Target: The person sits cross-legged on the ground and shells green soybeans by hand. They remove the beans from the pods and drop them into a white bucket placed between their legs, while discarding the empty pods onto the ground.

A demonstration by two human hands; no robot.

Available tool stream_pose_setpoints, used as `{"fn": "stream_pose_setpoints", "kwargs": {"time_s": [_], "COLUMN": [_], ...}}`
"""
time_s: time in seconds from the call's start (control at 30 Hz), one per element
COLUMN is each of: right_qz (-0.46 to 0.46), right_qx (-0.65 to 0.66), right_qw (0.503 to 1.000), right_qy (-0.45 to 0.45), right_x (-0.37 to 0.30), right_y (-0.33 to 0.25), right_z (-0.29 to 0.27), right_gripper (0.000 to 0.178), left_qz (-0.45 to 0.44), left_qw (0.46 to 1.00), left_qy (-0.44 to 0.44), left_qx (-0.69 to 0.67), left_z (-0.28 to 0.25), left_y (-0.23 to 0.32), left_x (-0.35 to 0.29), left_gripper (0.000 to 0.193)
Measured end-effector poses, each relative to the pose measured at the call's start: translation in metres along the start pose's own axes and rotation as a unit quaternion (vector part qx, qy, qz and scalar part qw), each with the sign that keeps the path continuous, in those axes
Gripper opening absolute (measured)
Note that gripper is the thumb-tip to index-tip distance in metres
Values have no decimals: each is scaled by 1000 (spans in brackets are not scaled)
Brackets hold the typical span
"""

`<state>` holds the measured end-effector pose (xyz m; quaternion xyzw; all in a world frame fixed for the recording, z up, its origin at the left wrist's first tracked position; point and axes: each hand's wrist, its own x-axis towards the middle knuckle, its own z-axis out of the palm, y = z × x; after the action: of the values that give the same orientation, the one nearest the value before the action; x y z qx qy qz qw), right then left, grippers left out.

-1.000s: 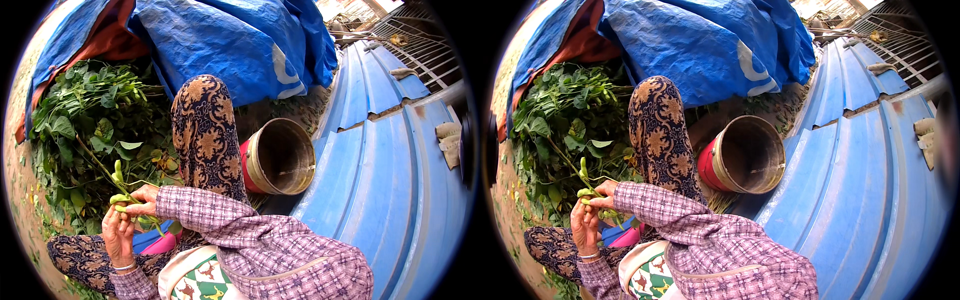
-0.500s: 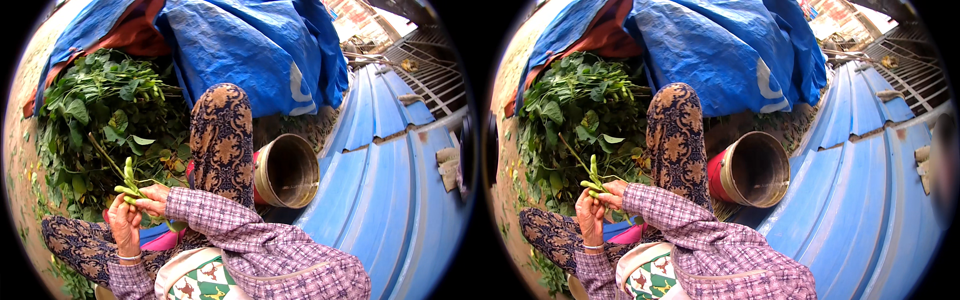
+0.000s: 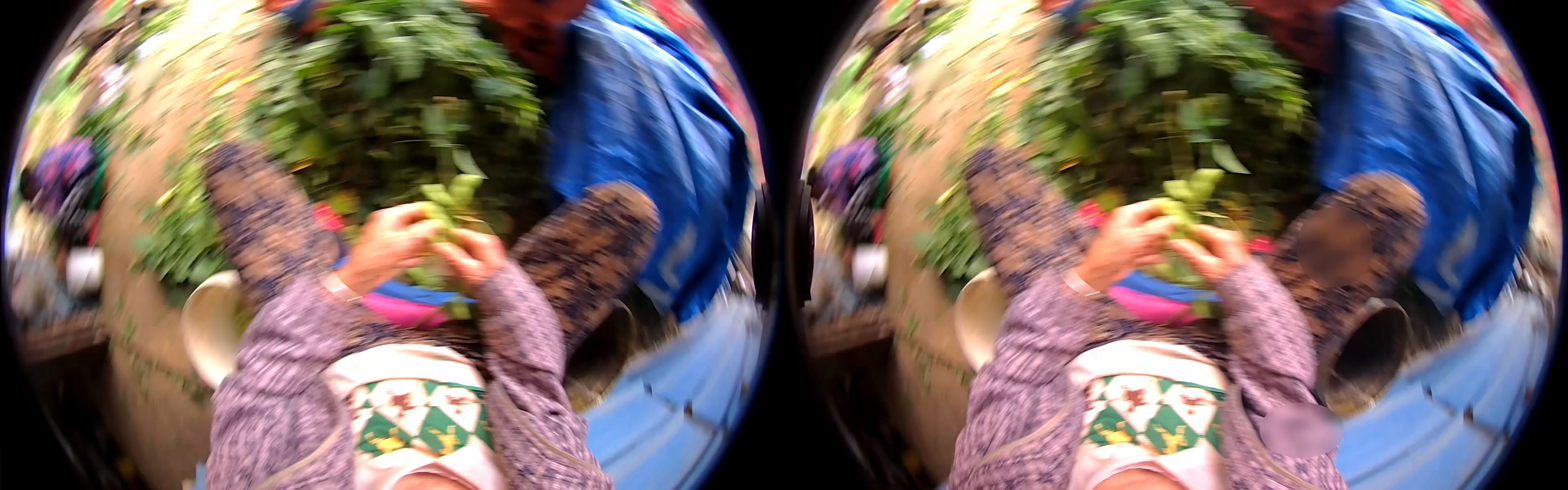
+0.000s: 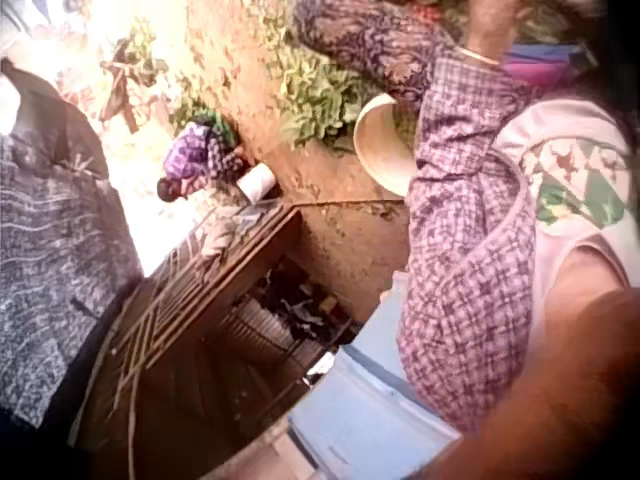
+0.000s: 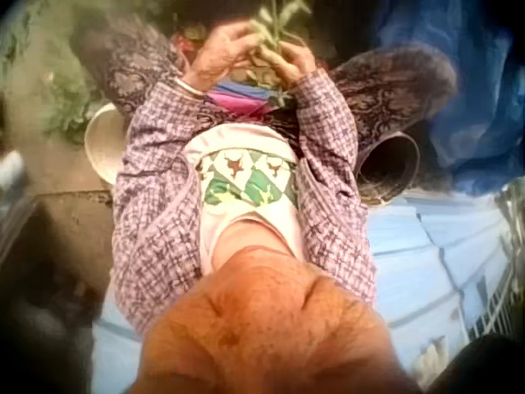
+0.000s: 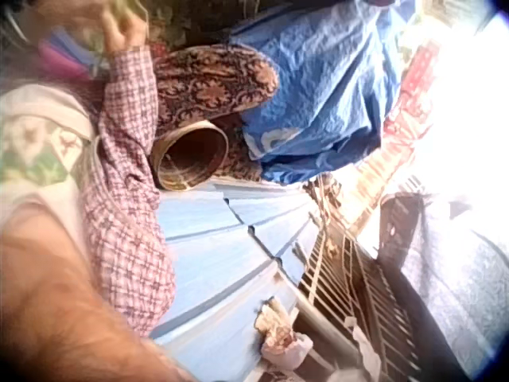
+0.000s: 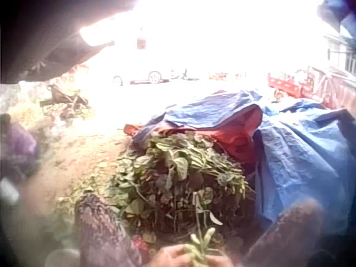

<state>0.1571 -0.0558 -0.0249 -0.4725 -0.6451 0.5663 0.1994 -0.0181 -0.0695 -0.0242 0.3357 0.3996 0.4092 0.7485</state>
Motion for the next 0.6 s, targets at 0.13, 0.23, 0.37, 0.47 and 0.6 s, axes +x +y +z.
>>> {"fn": "stream_pose_setpoints", "kwargs": {"time_s": [0.13,0.23,0.37,0.47,0.6], "right_qz": [-16,-80,-88,-27,-8], "right_qx": [-15,-153,-142,-8,109], "right_qw": [997,981,981,997,992], "right_qy": [74,92,98,76,57], "right_x": [0,-2,-2,0,2], "right_y": [21,13,8,17,26], "right_z": [10,12,13,16,12], "right_gripper": [21,21,19,19,29], "left_qz": [25,48,92,144,181], "left_qw": [999,997,983,968,968], "left_qy": [11,47,90,110,111], "left_qx": [-20,31,130,171,137], "left_z": [-6,-7,-2,-2,3], "left_y": [-18,-25,-28,-32,-30], "left_x": [7,5,7,12,11], "left_gripper": [15,13,16,19,20]}}
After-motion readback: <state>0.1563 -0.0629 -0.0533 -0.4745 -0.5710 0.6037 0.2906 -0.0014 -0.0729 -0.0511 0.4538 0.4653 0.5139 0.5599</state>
